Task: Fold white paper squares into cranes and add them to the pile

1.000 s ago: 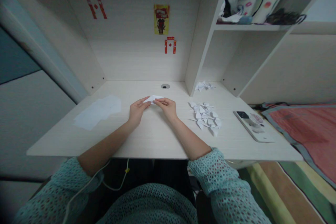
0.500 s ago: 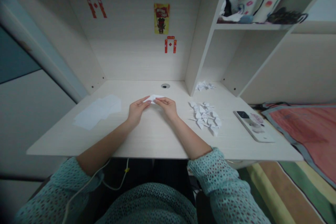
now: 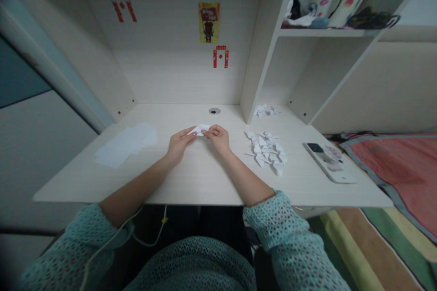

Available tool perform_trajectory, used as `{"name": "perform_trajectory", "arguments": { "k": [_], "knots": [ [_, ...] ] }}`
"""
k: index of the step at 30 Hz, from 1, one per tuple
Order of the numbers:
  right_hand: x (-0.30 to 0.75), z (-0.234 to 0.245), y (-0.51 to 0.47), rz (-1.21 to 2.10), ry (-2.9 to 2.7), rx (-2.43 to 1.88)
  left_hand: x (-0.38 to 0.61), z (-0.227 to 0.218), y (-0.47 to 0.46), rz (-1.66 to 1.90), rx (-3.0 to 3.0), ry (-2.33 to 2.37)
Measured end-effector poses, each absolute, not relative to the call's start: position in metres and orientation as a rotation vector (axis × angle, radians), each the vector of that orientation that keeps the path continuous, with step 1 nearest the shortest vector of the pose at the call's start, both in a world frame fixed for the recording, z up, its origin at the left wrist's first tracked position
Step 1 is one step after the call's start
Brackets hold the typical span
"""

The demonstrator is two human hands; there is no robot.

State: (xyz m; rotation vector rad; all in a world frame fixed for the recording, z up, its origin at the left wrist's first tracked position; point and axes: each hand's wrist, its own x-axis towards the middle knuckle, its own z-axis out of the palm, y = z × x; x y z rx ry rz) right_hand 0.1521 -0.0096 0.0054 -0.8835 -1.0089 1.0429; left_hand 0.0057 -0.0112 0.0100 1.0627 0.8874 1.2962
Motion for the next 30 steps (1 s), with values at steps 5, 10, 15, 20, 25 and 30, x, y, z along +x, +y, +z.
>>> {"name": "perform_trajectory", "arguments": {
  "k": [5, 10, 15, 20, 25, 30],
  "knots": [
    [0.146, 0.006, -0.013, 0.97, -1.008, -0.887, 0.006, 0.009, -0.013, 1.311, 1.153, 0.902],
    [0.14, 0.004, -0.017, 0.944, -1.036, -0.893, 0.009, 0.01, -0.013, 1.373, 1.135, 1.001],
    [0.138, 0.005, -0.017, 0.948, -1.01, -0.886, 0.008, 0.011, -0.012, 1.369, 1.089, 0.981],
    [0.143, 0.01, -0.015, 0.932, -0.965, -0.893, 0.007, 0.013, -0.011, 1.301, 1.099, 0.872],
    [0.15, 0.012, -0.012, 0.983, -0.942, -0.862, 0.006, 0.014, -0.011, 1.234, 1.092, 0.803],
    [0.151, 0.008, -0.007, 1.003, -0.925, -0.841, 0.005, 0.015, -0.012, 1.214, 1.097, 0.789]
  ]
}}
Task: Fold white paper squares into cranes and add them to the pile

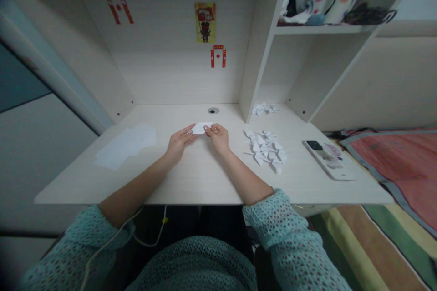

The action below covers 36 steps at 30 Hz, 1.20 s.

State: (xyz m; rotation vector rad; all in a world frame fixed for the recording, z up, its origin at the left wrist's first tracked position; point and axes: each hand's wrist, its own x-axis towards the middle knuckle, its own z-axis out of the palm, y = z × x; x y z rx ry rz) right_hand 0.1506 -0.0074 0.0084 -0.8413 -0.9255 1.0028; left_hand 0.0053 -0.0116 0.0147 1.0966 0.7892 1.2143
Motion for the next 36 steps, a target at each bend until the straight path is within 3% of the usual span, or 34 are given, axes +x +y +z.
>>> {"name": "perform_trajectory", "arguments": {
  "k": [25, 36],
  "knots": [
    [0.142, 0.006, -0.015, 0.933, -0.945, -0.863, 0.008, 0.01, -0.014, 1.308, 1.165, 0.777],
    [0.159, 0.013, -0.015, 0.391, -1.691, -0.966, 0.007, 0.017, -0.019, 1.18, 1.408, 0.997]
  ]
}}
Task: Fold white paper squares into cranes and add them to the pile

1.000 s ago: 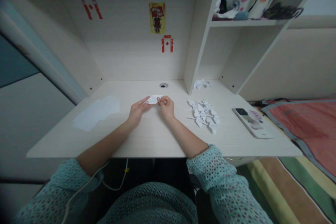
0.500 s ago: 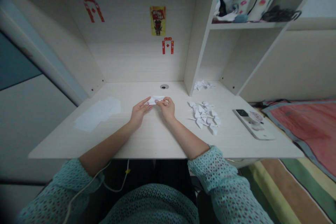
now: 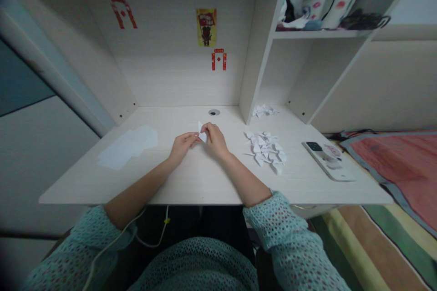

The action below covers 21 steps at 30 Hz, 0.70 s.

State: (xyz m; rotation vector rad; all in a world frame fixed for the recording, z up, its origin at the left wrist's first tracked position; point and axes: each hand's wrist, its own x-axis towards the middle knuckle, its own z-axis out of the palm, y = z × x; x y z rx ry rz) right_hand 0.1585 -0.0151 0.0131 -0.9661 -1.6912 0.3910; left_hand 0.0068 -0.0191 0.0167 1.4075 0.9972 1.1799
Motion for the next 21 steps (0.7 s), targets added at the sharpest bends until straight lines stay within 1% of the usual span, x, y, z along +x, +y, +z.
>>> {"name": "perform_trajectory", "arguments": {
  "k": [3, 8, 12, 18, 21],
  "knots": [
    [0.158, 0.015, -0.018, 0.361, -1.834, -0.971, 0.008, 0.015, -0.017, 1.148, 1.348, 1.006],
    [0.152, 0.012, -0.02, 0.531, -1.588, -0.964, 0.005, 0.012, -0.011, 1.208, 1.212, 1.023],
    [0.148, 0.007, -0.018, 0.62, -1.494, -0.92, 0.003, 0.01, -0.008, 1.277, 1.124, 1.025],
    [0.149, 0.006, -0.013, 0.782, -1.304, -0.934, 0.003, 0.011, -0.01, 1.267, 1.249, 0.965],
    [0.15, 0.009, -0.014, 0.826, -1.297, -0.897, 0.004, 0.012, -0.012, 1.306, 1.264, 0.959]
  ]
}}
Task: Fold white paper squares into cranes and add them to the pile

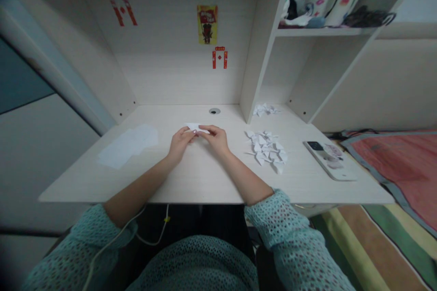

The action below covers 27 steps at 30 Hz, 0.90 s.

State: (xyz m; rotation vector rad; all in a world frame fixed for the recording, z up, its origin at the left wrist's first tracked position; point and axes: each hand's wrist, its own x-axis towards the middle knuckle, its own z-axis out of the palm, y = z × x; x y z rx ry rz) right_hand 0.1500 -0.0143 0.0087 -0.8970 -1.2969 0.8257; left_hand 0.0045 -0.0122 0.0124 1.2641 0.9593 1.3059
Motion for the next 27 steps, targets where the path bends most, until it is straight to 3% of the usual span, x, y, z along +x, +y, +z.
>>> {"name": "perform_trajectory", "arguments": {
  "k": [27],
  "knots": [
    [0.1555, 0.0133, -0.0179, 0.676, -1.458, -0.944, 0.0012, 0.0138, -0.0135, 1.409, 1.549, 0.948]
  ]
}}
